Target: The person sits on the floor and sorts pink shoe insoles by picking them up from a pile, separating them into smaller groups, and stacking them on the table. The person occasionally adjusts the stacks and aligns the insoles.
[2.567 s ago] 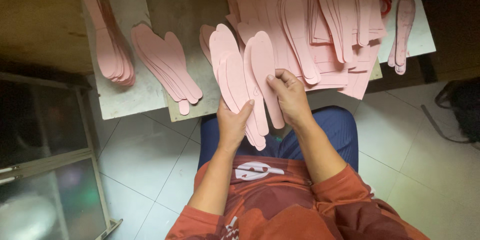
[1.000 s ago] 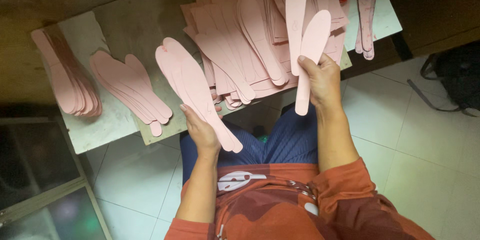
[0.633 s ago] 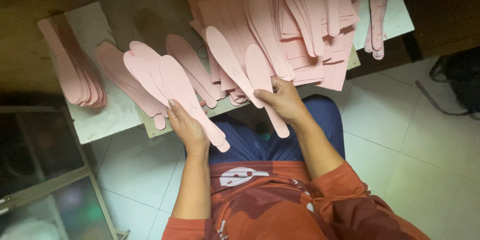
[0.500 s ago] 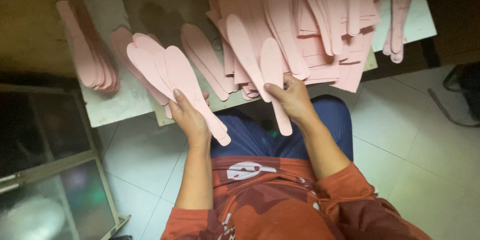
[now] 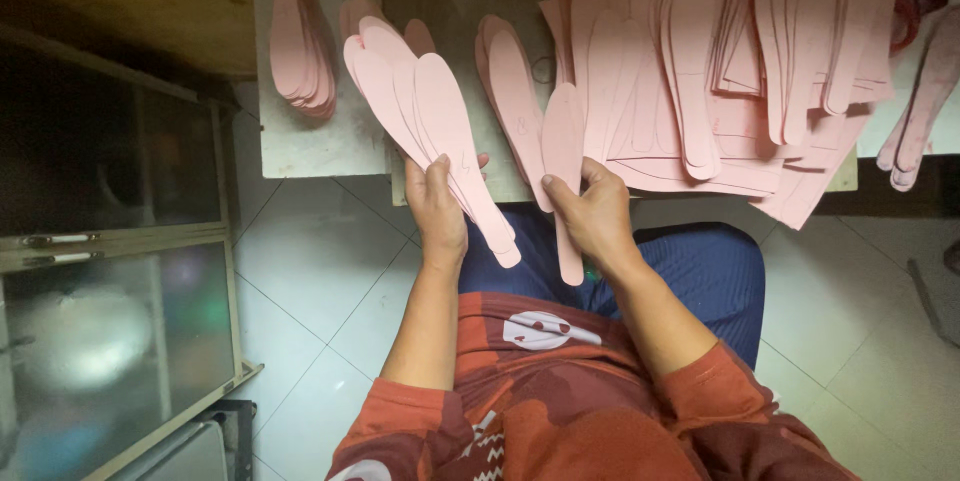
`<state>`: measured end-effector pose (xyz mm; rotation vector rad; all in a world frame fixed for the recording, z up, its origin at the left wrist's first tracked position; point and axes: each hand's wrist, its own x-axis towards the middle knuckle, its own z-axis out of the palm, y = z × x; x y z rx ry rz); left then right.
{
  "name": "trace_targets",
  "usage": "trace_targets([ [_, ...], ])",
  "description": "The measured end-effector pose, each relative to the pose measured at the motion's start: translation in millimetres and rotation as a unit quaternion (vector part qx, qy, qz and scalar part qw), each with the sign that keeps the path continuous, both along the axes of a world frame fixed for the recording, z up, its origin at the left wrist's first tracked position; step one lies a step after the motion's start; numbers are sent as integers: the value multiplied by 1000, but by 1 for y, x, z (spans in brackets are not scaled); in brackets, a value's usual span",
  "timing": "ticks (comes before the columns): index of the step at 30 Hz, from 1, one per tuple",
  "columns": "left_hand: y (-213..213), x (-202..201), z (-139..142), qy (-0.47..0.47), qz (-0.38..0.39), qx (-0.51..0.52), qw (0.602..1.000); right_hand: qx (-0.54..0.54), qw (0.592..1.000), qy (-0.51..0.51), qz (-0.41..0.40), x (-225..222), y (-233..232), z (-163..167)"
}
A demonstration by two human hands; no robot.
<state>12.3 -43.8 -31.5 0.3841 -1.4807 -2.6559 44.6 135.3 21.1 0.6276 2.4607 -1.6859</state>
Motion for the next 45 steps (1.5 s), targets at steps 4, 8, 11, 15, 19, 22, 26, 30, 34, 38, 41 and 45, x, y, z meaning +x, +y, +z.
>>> trace_targets([
  [4,-8,1,3,10,16,5,1000,-35,999,16,28,-9,-21,-9],
  [8,-19,2,3,13,41,-5,999,-51,997,33,46,-19,-36,-24],
  [11,-22,3,2,1,40,5,999,-32,997,40,61,-25,-37,-27],
  [15,-20,6,-1,4,40,-79,996,-203,978,40,10,-22,-27,-20],
  [19,-3,8,-2,-15,24,-50,998,-328,944,43,-2,-17,-22,-8],
  [22,10,10,1,-5,14,-78,997,-337,940,49,-24,-14,-23,-3],
  [26,22,13,4,-7,1,-93,996,-331,940,76,-10,-10,-24,-4],
  [30,24,13,5,14,1,-61,998,-323,941,94,-31,-9,-16,-8],
  [34,28,15,6,2,-57,-39,998,-293,950,97,-39,-8,-9,-9],
  [38,32,16,6,21,-116,1,993,-308,947,86,-31,-12,-3,-9],
  [41,28,14,7,7,-134,71,988,-352,929,98,-58,-14,13,-6],
  [45,21,8,8,-7,-142,96,985,-383,918,91,-36,-9,32,1],
])
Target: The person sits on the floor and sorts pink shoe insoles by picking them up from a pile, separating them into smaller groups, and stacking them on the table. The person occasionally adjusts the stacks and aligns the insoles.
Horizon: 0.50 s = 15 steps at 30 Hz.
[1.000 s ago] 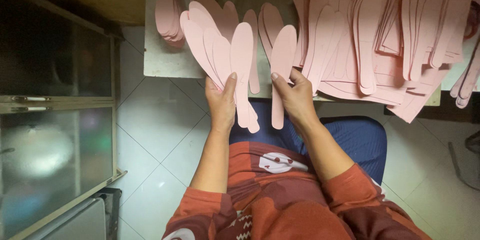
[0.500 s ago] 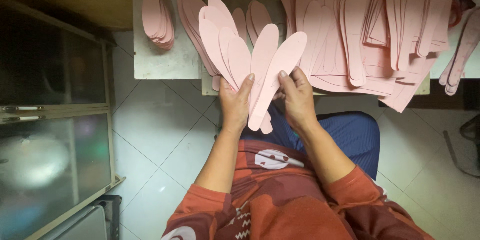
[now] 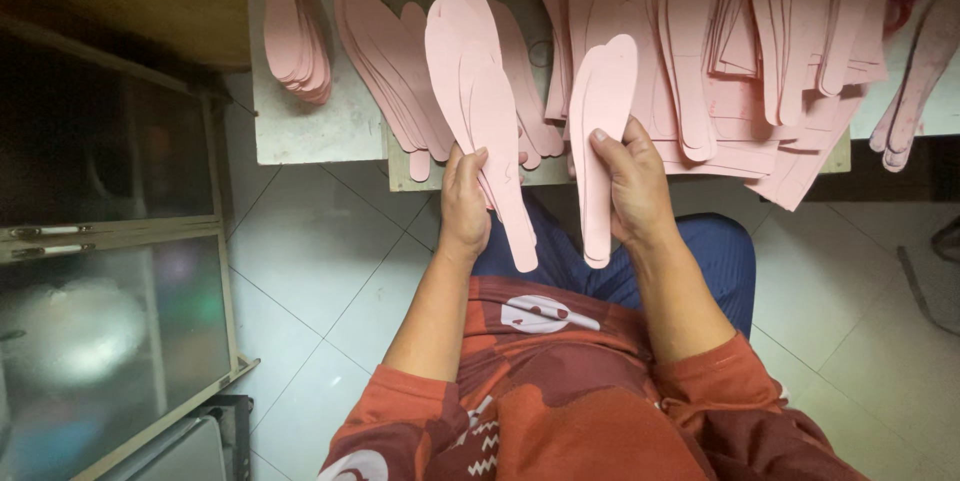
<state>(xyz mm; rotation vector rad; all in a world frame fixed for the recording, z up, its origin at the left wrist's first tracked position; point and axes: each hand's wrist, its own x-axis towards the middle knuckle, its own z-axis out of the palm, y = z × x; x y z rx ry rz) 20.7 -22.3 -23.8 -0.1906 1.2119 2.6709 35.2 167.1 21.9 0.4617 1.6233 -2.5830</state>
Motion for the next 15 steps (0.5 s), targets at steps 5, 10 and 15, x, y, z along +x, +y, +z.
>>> trace_targets([
  [5,13,1,3,55,6,-102,993,37,999,-22,22,9,-14,1],
  [10,26,7,5,33,36,-170,984,54,997,-45,15,14,-30,-9],
  [15,21,6,7,36,25,-122,992,2,999,-37,8,9,-11,-17],
])
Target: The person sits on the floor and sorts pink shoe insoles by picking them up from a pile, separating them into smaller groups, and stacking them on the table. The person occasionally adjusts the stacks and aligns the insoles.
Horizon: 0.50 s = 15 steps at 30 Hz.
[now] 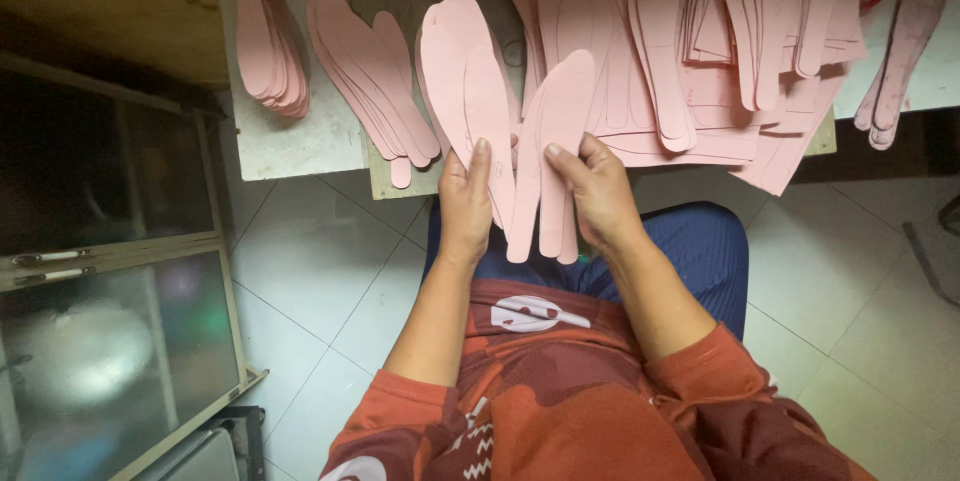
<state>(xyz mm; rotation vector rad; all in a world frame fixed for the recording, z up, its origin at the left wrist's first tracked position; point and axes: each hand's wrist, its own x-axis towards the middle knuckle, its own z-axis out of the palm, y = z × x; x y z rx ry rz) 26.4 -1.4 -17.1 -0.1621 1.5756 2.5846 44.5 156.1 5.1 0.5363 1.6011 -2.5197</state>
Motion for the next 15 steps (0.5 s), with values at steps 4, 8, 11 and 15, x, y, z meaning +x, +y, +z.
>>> trace_targets([
  [4,-11,-5,-4,-63,-2,19,998,-26,999,8,24,-2,14,-1],
  [8,-15,-8,-15,-19,36,-18,999,-10,996,-31,79,6,2,-2],
  [11,-16,-8,-21,1,53,-71,996,15,992,-40,115,11,-9,-2],
  [15,-15,-7,-20,-8,71,-61,996,-2,993,-59,106,10,-8,-1],
])
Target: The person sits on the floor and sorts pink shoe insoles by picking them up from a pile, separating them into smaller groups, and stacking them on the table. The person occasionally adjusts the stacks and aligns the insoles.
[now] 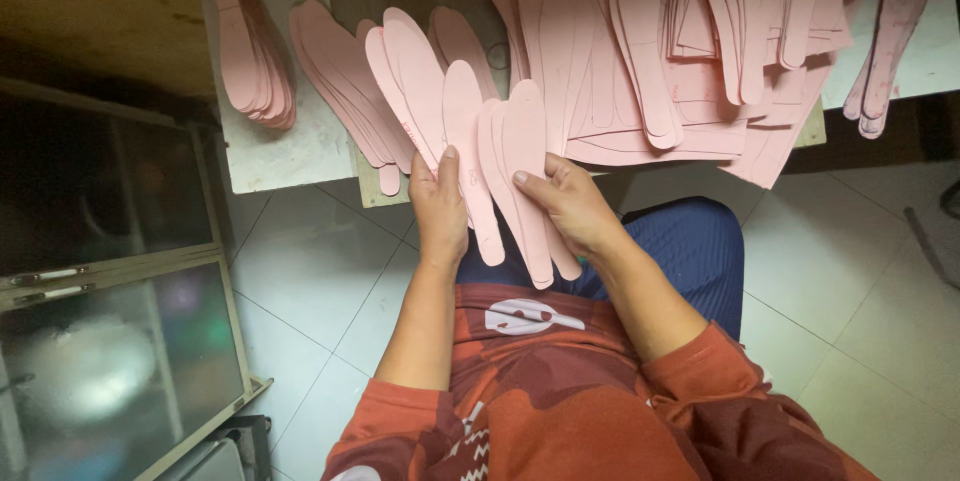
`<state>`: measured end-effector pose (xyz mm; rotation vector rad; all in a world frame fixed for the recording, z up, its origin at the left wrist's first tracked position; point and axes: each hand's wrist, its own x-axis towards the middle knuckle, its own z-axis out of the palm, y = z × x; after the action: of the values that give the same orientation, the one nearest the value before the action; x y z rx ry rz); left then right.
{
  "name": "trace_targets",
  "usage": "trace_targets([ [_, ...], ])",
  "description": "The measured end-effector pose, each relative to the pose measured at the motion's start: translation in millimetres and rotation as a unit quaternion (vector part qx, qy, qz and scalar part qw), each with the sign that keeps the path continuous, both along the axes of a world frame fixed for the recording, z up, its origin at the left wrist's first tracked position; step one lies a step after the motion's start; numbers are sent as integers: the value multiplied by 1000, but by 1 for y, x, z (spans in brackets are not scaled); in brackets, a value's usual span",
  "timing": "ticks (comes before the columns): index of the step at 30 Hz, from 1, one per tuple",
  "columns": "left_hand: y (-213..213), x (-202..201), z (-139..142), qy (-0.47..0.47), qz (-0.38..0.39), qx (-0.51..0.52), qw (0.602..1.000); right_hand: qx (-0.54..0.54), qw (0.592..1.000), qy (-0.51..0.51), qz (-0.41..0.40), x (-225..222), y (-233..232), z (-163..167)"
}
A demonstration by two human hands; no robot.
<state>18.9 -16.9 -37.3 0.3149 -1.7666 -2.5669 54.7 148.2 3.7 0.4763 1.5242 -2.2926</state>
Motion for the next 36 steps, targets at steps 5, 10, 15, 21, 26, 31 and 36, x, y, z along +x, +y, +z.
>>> trace_targets([
  [5,4,1,6,-12,-8,43,999,-20,998,22,-62,-6,17,-2],
  [10,8,3,11,-25,-3,99,995,-32,993,27,-107,-7,32,0],
  [15,11,4,15,-26,6,115,993,-56,993,15,-105,-6,33,2],
  [21,13,5,12,-6,7,74,997,-77,992,15,-98,-5,24,5],
  [26,19,10,2,-16,-1,17,1000,-33,997,36,-54,1,5,1],
  [31,24,15,-8,-25,-25,-42,998,9,993,9,-116,-5,11,-2],
  [36,-11,0,-7,-45,80,8,996,41,988,71,-131,-19,39,10],
])
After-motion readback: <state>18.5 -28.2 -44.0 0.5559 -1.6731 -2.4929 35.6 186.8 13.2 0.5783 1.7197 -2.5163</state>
